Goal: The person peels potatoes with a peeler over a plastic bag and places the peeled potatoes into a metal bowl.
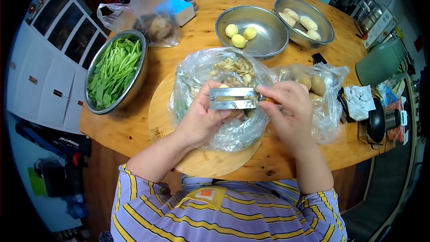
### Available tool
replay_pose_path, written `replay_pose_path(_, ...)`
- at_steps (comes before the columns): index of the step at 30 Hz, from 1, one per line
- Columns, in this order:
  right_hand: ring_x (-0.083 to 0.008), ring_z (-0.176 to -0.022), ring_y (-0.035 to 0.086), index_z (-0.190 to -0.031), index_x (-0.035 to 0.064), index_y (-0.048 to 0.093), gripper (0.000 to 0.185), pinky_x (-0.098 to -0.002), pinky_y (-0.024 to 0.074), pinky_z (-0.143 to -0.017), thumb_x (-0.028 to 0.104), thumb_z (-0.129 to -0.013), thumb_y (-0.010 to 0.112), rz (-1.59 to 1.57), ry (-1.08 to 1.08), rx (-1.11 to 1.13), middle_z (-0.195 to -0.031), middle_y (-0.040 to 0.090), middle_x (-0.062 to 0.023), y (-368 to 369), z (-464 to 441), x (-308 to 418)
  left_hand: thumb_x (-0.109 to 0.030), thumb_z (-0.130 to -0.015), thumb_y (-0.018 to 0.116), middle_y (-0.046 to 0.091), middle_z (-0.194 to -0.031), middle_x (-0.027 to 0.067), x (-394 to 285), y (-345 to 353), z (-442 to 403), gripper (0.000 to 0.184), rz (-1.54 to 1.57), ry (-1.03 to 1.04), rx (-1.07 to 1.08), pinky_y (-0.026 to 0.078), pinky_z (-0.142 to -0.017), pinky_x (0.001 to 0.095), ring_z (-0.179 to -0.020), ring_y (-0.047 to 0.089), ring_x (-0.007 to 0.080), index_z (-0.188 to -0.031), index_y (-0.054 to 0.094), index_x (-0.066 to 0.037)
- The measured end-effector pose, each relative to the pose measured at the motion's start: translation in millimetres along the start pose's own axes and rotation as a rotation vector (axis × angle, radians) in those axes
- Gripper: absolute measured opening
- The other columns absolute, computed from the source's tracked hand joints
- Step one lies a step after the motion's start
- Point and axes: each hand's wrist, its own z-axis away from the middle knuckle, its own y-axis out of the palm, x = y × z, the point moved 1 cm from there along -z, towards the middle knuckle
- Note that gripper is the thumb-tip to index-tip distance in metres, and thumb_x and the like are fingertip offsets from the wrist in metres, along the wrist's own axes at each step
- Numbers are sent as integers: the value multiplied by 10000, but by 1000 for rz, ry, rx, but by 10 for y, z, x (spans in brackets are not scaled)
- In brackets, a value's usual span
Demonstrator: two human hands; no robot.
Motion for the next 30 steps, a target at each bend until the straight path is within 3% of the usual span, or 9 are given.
replay_pose_path(4,-190,-802,612,-1063,228,783,321,-351,397,-748,211,-750,853,92,-108,-20,-907,675,30,59,31,151,-179,-831,863,522,-1311,52,45,-53,10,522,-113,33,-3,571,-1007,429,-1200,615,234,-1161,459,-186)
replay_pose_path(8,-196,-806,622,-1064,208,787,295,-341,405,-766,206,-774,839,73,-78,-22,-903,685,13,52,40,95,-112,-905,776,584,-1248,88,46,-27,20,462,-77,75,28,581,-965,453,-1186,641,281,-1232,450,-110)
replay_pose_path(13,-223,-821,652,-1068,82,784,220,-332,482,-745,107,-849,778,-236,263,36,-898,711,-64,105,56,-309,-184,-895,793,580,-1294,94,-47,7,24,506,72,18,132,576,-959,438,-1231,627,332,-1265,454,-123)
replay_pose_path(14,-217,-818,653,-1074,71,781,221,-328,490,-736,96,-855,771,-279,335,56,-902,711,-71,121,72,-379,-312,-786,861,554,-1264,86,-55,44,48,572,-14,-28,54,577,-899,412,-1156,657,310,-1178,480,-143)
replay_pose_path(16,-192,-816,650,-1095,51,775,226,-310,504,-730,73,-871,756,-380,455,106,-914,712,-88,110,74,-367,-310,-788,860,568,-1283,94,-68,45,39,569,-18,-36,27,582,-903,398,-1168,660,312,-1176,480,-142)
replay_pose_path(19,-199,-835,654,-1086,57,779,227,-313,507,-721,72,-860,767,-425,425,72,-919,711,-82,88,66,-161,-306,-791,859,590,-1307,111,-97,87,35,572,-36,-51,-27,592,-907,378,-1167,669,308,-1173,466,-144)
replay_pose_path(23,-208,-838,654,-1065,132,797,268,-334,451,-785,130,-797,819,-97,46,38,-904,713,-34,28,-5,77,-204,-913,778,619,-1313,151,14,-79,7,495,6,-9,109,567,-925,393,-1164,675,299,-1220,399,-124)
replay_pose_path(27,-207,-826,650,-1071,124,794,263,-334,445,-794,144,-809,807,-48,56,27,-901,713,-42,-20,7,10,-252,-893,795,661,-1238,186,-29,-4,22,504,31,-15,138,571,-936,405,-1139,690,323,-1186,405,-123)
replay_pose_path(30,-203,-830,654,-1096,82,780,262,-328,474,-777,127,-838,779,-280,380,141,-903,711,-70,31,33,-316,-269,-877,806,651,-1259,198,13,-79,3,507,10,-10,179,573,-945,419,-1138,689,332,-1177,425,-121)
